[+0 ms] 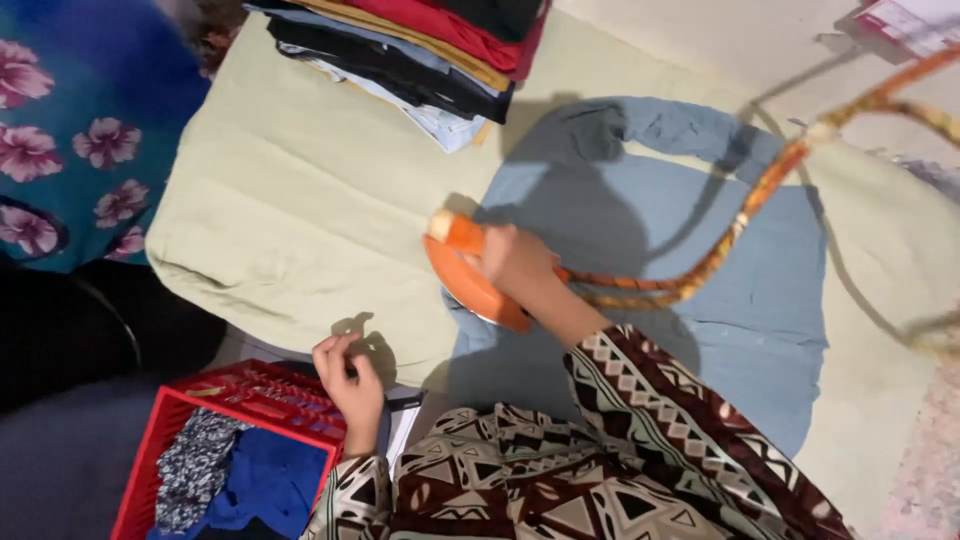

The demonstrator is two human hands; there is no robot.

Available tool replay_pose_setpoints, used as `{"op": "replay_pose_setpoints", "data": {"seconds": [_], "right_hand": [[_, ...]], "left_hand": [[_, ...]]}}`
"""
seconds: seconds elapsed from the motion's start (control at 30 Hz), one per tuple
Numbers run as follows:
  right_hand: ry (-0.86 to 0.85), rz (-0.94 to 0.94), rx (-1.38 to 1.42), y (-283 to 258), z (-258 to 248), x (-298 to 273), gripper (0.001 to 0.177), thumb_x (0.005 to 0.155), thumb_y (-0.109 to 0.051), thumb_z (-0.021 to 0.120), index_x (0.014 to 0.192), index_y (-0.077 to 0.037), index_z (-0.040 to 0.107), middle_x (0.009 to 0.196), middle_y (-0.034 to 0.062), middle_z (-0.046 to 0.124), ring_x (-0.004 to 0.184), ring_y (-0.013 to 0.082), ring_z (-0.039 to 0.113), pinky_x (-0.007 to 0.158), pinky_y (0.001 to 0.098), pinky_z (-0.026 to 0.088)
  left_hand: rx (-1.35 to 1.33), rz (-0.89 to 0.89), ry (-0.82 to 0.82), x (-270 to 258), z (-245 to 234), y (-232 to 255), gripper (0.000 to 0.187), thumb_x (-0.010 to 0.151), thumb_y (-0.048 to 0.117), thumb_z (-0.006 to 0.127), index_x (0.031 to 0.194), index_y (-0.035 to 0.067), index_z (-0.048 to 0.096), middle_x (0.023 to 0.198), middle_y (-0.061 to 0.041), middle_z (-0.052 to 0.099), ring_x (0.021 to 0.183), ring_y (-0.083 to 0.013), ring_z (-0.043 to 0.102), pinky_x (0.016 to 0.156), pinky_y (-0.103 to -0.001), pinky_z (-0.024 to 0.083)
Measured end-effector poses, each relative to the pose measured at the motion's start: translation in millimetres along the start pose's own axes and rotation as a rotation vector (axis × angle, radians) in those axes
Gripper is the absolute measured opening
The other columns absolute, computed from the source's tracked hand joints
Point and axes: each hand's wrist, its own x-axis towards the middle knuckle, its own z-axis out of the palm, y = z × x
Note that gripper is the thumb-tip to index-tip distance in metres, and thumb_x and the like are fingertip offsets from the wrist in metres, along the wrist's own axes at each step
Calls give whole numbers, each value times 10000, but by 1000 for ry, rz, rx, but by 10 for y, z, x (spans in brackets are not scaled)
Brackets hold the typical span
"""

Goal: The person irons a light blue shirt on a table, smoothing the sleeves, body, and collar with an orange iron. They then fold the shirt neatly and place it on a stack of other clothes.

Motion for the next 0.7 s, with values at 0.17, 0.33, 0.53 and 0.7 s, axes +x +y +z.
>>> {"op": "replay_pose_setpoints", "data": {"seconds": [0.17, 0.33, 0.53, 0.7], "right_hand": [[-28, 70, -29, -4, 19, 117, 468, 847, -496, 688, 991, -58, 768, 921, 181, 766, 946, 400, 751, 774, 528, 617], [-16, 217, 42, 741, -353, -760, 585, 912, -528, 668, 1062, 30, 762, 1014, 275, 747, 1035, 457, 719, 853, 576, 582], [-109, 544, 100, 1811, -488, -2074, 848, 896, -608, 621, 1455, 20, 510, 1184, 426, 678, 1186, 571, 632, 993, 638, 521], [-36, 764, 17, 2663, 30, -2656, 768, 870, -486, 704, 1552, -253, 436, 1155, 254, 765, 1130, 440, 719, 938, 520, 600]], "left_hand": [[-13, 7, 30, 224, -105, -28, 346, 828, -166, 537, 1057, 39, 696, 1034, -105, 536, 972, -302, 572, 932, -416, 442], [-56, 27, 42, 339, 69, 37, 343, 825, -182, 520, 998, 45, 711, 951, -81, 550, 885, -266, 574, 884, -375, 455], [-140, 113, -266, 330, 564, 461, 312, 839, -128, 534, 962, 90, 721, 957, -96, 676, 925, -327, 673, 875, -436, 503], [184, 277, -727, 283, 917, 817, 401, 795, 216, 842, 1148, 58, 738, 1073, -157, 723, 988, -373, 709, 855, -487, 576]]}}
